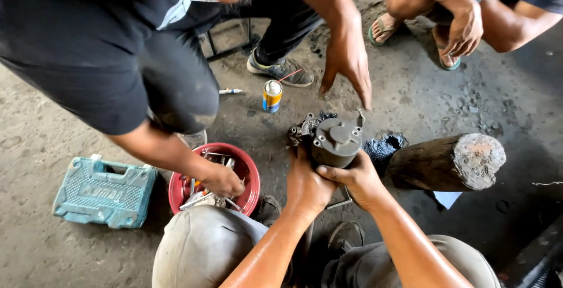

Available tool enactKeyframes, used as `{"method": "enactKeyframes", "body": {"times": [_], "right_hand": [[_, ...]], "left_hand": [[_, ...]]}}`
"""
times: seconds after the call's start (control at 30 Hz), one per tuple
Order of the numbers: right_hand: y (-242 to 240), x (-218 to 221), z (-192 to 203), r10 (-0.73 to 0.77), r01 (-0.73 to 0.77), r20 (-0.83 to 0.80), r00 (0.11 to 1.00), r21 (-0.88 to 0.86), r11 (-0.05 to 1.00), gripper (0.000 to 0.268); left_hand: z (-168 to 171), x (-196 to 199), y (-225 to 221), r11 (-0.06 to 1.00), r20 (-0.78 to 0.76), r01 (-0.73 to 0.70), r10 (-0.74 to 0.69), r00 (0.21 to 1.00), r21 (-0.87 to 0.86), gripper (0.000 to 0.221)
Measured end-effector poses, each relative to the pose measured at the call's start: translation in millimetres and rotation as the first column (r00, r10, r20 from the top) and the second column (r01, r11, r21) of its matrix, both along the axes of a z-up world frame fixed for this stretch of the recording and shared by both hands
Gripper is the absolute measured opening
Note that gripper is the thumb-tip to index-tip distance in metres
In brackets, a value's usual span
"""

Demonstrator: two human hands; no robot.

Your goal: Disassembling a mechanical starter motor using a hammer and manual force

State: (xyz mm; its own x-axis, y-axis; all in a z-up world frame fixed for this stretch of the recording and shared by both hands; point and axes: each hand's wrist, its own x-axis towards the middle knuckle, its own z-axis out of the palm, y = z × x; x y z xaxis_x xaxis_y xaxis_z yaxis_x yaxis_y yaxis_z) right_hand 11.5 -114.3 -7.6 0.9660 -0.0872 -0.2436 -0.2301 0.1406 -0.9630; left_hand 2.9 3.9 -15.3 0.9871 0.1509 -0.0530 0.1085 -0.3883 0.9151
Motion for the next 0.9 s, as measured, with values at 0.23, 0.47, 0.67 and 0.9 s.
{"method": "enactKeyframes", "body": {"times": [0.23, 0.47, 0.67, 0.9], "right_hand": [[3.0, 3.0, -10.1, 0.016, -0.011, -0.048, 0.999, 0.100, 0.995, 0.058], [5.3, 1.8, 6.8, 0.046, -0.046, -0.014, 0.999, -0.006, 0.999, 0.048], [14.2, 4.7, 10.1, 0.009, -0.007, 0.021, 1.000, -0.111, 0.994, 0.063], [11.5, 2.1, 2.1, 0.006, 0.002, 0.056, 0.998, -0.135, 0.991, 0.068]], "left_hand": [[16.3, 6.9, 9.1, 0.994, -0.239, 0.059, -0.034, 0.971, 0.096, 0.067], [40.5, 4.6, 9.7, 0.997, -0.274, 0.079, -0.074, 0.959, 0.005, 0.070], [14.7, 7.4, 8.2, 0.995, -0.224, 0.091, -0.099, 0.970, -0.046, 0.085], [23.2, 7.7, 5.7, 0.963, -0.220, 0.029, -0.090, 0.971, -0.267, 0.074]]}}
